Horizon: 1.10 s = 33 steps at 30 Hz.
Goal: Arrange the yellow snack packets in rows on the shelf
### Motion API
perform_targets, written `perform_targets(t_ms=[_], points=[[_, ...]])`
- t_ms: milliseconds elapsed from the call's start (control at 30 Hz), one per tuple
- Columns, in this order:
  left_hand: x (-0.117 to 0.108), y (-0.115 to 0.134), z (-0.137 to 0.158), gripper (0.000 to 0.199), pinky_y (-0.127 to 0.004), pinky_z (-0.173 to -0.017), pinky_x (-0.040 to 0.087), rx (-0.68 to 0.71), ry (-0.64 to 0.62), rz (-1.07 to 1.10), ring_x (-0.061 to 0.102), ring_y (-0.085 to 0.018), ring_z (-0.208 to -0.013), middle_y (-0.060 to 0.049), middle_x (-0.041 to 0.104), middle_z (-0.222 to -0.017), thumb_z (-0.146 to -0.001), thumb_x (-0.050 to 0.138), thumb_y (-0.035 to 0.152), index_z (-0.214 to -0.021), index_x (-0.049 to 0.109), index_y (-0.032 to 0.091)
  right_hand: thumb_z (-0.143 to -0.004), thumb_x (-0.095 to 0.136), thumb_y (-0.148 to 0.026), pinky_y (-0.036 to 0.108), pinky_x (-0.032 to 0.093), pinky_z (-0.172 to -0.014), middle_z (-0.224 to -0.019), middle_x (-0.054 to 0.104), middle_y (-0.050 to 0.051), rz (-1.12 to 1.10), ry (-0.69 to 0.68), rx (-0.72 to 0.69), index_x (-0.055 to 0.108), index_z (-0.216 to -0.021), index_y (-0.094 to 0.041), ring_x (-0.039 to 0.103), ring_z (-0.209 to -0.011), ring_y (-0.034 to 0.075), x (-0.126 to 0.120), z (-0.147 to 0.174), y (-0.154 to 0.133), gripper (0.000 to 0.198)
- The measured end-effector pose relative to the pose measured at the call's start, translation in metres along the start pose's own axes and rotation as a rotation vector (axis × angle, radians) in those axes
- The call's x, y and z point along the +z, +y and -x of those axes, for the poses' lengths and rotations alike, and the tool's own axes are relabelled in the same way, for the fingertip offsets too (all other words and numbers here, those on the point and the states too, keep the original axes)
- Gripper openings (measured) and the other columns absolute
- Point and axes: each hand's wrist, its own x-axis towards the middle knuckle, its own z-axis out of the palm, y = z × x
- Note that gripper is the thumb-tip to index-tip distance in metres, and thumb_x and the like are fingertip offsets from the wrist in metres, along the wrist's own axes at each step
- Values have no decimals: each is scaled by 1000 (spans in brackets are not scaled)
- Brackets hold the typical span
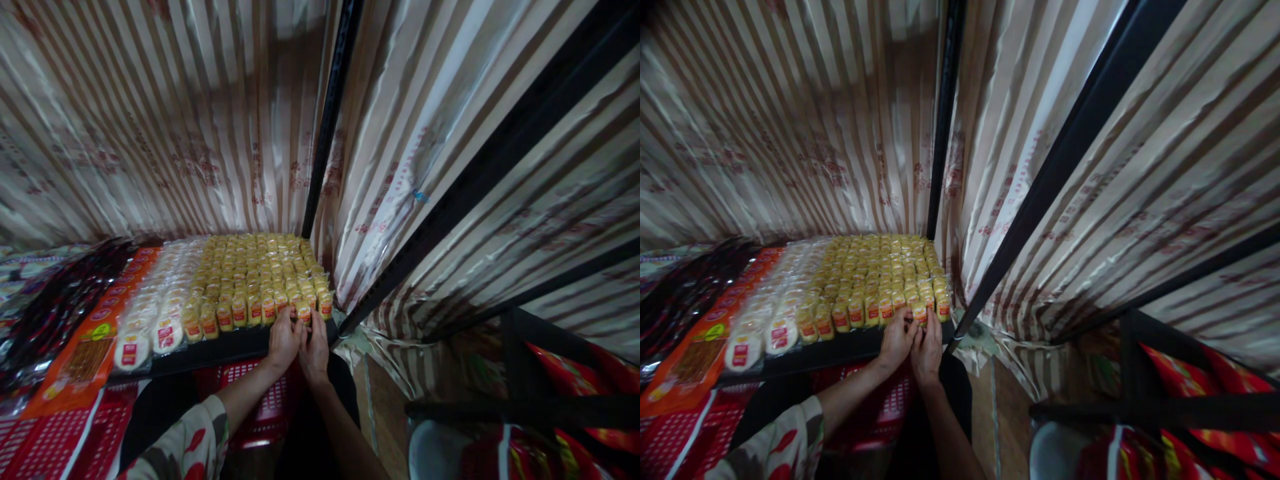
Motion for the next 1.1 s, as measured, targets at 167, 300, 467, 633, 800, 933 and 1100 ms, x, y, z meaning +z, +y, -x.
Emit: perform_targets(t_ms=[167, 300, 467, 633, 800, 933, 1100], points=[[6, 4, -2, 21, -29, -77, 48, 3, -46, -28, 59, -14, -74, -4, 62, -92, -80, 48, 19, -100, 54, 17, -89, 32, -29, 44, 46, -92, -131, 46, 17, 25, -9, 25, 34, -136, -13, 49, -116, 24, -6, 5, 1, 49], [10, 12, -5, 16, -28, -78, 47, 6, -63, -37, 60, -14, -77, -3, 63, -89, -81, 48, 19, -95, 55, 18, -90, 31, -27, 48, 40, -98, -133, 44, 18, 93, 35, -56, 31, -137, -13, 40, -125, 26, -12, 12, 2, 49], [14, 15, -9, 13, -28, -77, 47, 1, -83, -19, 60, -15, -81, -4, 62, -88, -81, 47, 17, -92, 54, 17, -89, 36, -23, 49, 40, -96, -129, 43, 16, 155, 82, -156, 35, -135, -17, 40, -122, 26, -19, 16, 1, 47], [17, 12, -12, 7, -27, -73, 46, -13, -83, -27, 58, -14, -75, -3, 60, -82, -81, 46, 19, -84, 52, 18, -89, 36, -26, 48, 44, -91, -126, 44, 17, 145, 43, -221, 34, -136, -18, 43, -116, 27, -16, 12, 7, 48], [21, 9, -14, 3, -26, -69, 45, 0, -50, -17, 55, -13, -68, 0, 55, -74, -80, 45, 20, -79, 48, 19, -89, 37, -26, 49, 44, -91, -125, 45, 17, 128, 47, -195, 34, -136, -18, 44, -116, 27, -12, 9, 11, 48], [26, 6, -15, 6, -26, -66, 44, 7, -47, 7, 53, -13, -66, 1, 53, -71, -81, 44, 22, -76, 47, 19, -89, 36, -25, 49, 45, -91, -124, 43, 17, 102, 48, -192, 34, -137, -18, 44, -116, 28, -11, 7, 13, 48], [30, 2, -16, 10, -26, -65, 43, 39, -19, 47, 50, -13, -63, 1, 52, -70, -82, 41, 22, -75, 47, 19, -88, 41, -29, 50, 47, -88, -122, 42, 18, 73, 49, -221, 31, -138, -17, 46, -113, 29, -10, 6, 15, 53]])
